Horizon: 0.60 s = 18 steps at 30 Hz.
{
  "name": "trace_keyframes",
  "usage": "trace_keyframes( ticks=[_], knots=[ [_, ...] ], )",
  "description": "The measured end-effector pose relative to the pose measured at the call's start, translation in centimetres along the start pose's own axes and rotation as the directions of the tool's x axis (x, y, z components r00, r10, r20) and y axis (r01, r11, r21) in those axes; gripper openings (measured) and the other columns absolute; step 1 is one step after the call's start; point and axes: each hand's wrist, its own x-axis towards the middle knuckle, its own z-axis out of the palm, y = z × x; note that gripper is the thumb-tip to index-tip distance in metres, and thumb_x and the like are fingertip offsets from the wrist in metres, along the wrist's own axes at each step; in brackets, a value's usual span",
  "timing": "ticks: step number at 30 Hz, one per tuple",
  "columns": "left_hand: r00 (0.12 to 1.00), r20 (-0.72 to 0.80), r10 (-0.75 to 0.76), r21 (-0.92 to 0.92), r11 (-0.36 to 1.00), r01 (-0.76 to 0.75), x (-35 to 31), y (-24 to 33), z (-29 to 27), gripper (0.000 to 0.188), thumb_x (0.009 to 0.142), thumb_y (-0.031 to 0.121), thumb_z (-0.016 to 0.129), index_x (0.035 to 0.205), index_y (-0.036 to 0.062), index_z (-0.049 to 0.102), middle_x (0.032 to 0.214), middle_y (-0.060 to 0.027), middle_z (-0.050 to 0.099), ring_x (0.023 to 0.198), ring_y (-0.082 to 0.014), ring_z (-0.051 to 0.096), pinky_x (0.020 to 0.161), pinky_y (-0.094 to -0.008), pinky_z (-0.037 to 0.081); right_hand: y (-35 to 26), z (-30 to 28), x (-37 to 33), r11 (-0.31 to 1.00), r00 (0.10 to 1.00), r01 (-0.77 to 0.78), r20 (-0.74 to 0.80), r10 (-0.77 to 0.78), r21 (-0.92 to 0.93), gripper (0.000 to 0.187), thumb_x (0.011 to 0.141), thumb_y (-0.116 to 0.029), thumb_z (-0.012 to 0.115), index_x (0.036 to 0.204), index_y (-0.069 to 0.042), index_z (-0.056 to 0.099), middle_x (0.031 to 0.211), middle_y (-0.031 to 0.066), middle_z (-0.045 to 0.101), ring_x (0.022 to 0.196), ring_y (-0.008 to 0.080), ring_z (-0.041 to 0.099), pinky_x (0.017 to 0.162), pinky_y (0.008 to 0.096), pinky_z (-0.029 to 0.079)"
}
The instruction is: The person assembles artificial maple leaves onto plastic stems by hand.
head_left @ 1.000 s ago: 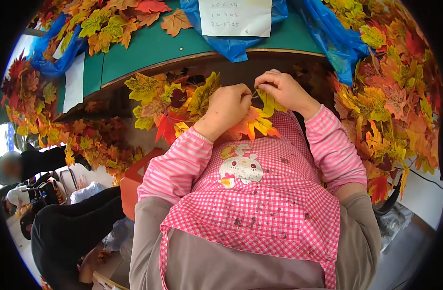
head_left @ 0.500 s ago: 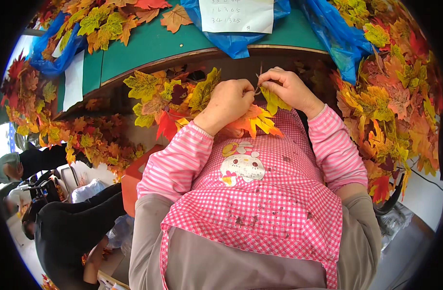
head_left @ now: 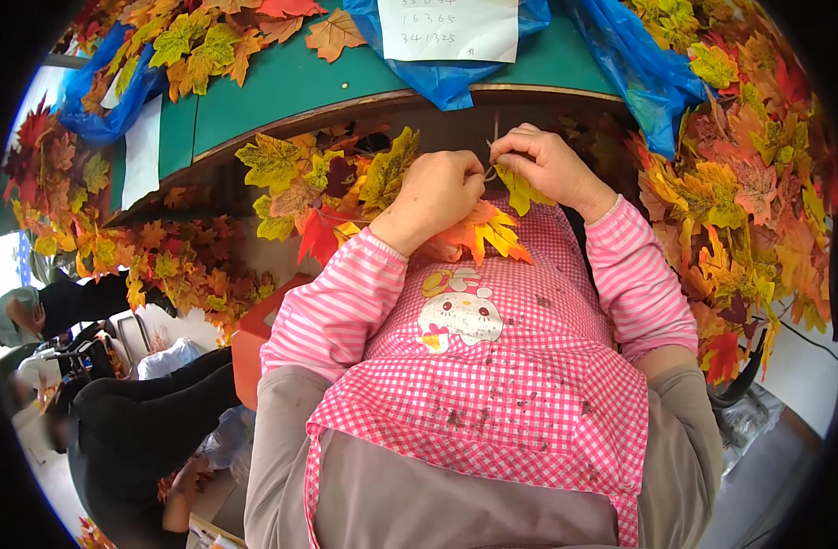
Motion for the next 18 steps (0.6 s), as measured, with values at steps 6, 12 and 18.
trace_keyframes(
  ticks=[6,12,18],
  knots=[
    [1.0,0.007,0.002,-0.007,1.0,-0.002,0.0,-0.2,0.1,0.016,0.08,0.014,0.063,0.087,0.0016,0.069,0.076,-0.0163,0.067,0.069,-0.031,0.067,0.064,-0.0377,0.052,-0.3,0.0,0.1,0.992,0.997,0.076,-0.003,-0.076,-0.099,0.011,0.083,-0.003,0.062,0.093,-0.002,0.065,0.086,0.0085,0.062,0.086,0.0248,0.059,0.077,0.033,0.047],
    [1.0,-0.021,0.017,0.003,1.0,-0.017,-0.2,-0.3,0.7,0.015,0.08,0.014,0.063,0.086,0.0014,0.068,0.076,-0.0168,0.067,0.07,-0.0331,0.066,0.064,-0.0393,0.052,-0.4,0.6,-0.1,0.935,0.979,0.191,-0.007,-0.202,-0.299,0.01,0.08,-0.004,0.063,0.09,-0.004,0.064,0.085,0.0074,0.062,0.087,0.0263,0.056,0.081,0.0367,0.043],
    [0.997,-0.079,0.014,0.035,0.999,-0.011,-0.6,-0.4,1.5,0.013,0.079,0.013,0.062,0.084,0.002,0.067,0.076,-0.0175,0.066,0.071,-0.0349,0.066,0.064,-0.0408,0.052,-1.8,1.6,-0.5,0.86,0.972,0.187,-0.039,-0.233,-0.475,0.008,0.08,-0.006,0.062,0.087,-0.006,0.065,0.085,0.0069,0.063,0.091,0.0261,0.055,0.085,0.0396,0.041]
  ],
)
